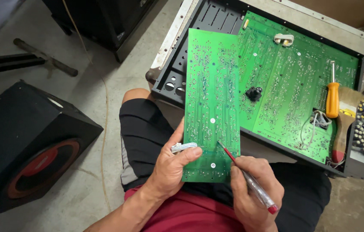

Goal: The person sits holding a long green circuit board on their lap and uses a red-tipped probe pen to point at and trace solder joints and components across the board, moving the probe along different rows while steadying the board with the other hand. An amplifier chassis with a second board rests on the workbench beside them.

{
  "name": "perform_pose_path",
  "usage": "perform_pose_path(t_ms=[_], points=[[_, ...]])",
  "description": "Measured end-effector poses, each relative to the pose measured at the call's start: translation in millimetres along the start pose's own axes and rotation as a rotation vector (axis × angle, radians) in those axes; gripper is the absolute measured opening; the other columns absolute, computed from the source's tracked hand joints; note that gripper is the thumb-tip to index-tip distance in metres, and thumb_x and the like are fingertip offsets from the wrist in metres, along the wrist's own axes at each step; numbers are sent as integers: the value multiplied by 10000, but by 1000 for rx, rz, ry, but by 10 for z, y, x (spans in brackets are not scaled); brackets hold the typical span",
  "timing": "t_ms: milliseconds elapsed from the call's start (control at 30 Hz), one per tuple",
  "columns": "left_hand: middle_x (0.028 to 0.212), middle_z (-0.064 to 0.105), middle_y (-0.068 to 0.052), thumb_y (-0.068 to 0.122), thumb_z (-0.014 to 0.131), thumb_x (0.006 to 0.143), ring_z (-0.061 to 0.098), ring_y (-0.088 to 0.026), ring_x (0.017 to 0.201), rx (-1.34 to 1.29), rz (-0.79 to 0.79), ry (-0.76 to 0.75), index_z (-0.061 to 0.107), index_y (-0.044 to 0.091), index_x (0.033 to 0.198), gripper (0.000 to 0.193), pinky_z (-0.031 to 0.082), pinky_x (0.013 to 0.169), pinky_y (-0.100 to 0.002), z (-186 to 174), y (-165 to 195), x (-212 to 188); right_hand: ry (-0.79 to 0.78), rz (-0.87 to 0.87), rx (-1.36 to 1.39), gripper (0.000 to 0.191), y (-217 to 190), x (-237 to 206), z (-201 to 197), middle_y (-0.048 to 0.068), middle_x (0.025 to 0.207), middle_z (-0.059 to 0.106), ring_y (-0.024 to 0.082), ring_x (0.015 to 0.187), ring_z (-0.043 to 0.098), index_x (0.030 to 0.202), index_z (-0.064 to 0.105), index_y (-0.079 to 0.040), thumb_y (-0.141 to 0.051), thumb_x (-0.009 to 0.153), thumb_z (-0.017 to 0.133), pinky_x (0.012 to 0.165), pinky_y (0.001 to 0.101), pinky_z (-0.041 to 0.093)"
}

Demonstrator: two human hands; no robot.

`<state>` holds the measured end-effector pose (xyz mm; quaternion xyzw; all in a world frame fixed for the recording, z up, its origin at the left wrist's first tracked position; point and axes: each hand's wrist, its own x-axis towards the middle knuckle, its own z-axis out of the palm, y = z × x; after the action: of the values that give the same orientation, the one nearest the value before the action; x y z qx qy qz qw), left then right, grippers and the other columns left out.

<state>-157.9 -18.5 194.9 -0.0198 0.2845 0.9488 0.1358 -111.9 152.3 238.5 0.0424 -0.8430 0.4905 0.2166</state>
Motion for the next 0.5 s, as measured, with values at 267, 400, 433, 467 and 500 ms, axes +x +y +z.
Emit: perform_pose_path(t_ms=[267,400,433,467,500], points=[[1467,568,-114,-71,585,919,596,-184,1269,-21,43,-38,282,44,1641,792,481,1084,-346,62,80,31,-2,-193,-22,266,27,11,53,159,1042,711,246,1025,717,1088,663,29,85,842,745,945,323,546],[1446,574,-110,-78,594,912,599,-181,1250,-23,36,-1,293,53,1637,795,478,1080,-342,56,56,35,86,-17,134,261,107,-22,39,163,1101,709,209,1019,711,1146,652,49,81,895,713,926,291,553],[1442,578,-109,-75,596,914,599,-178,1248,-18,38,-1,296,49,1635,790,479,1079,-341,48,55,28,95,53,189,246,119,-41,37,155,1093,712,198,1009,717,1147,650,48,76,908,699,922,287,563],[1437,582,-107,-73,598,917,600,-175,1246,-15,40,-2,300,45,1633,785,480,1078,-340,41,50,22,104,124,241,232,127,-60,31,148,1086,714,187,999,724,1148,649,47,72,921,686,917,282,572],[1432,587,-106,-71,601,919,601,-172,1243,-14,42,-4,304,41,1631,780,481,1077,-339,38,42,21,86,87,194,213,138,-67,30,153,1083,718,185,1005,719,1130,647,50,73,922,689,917,277,565]])
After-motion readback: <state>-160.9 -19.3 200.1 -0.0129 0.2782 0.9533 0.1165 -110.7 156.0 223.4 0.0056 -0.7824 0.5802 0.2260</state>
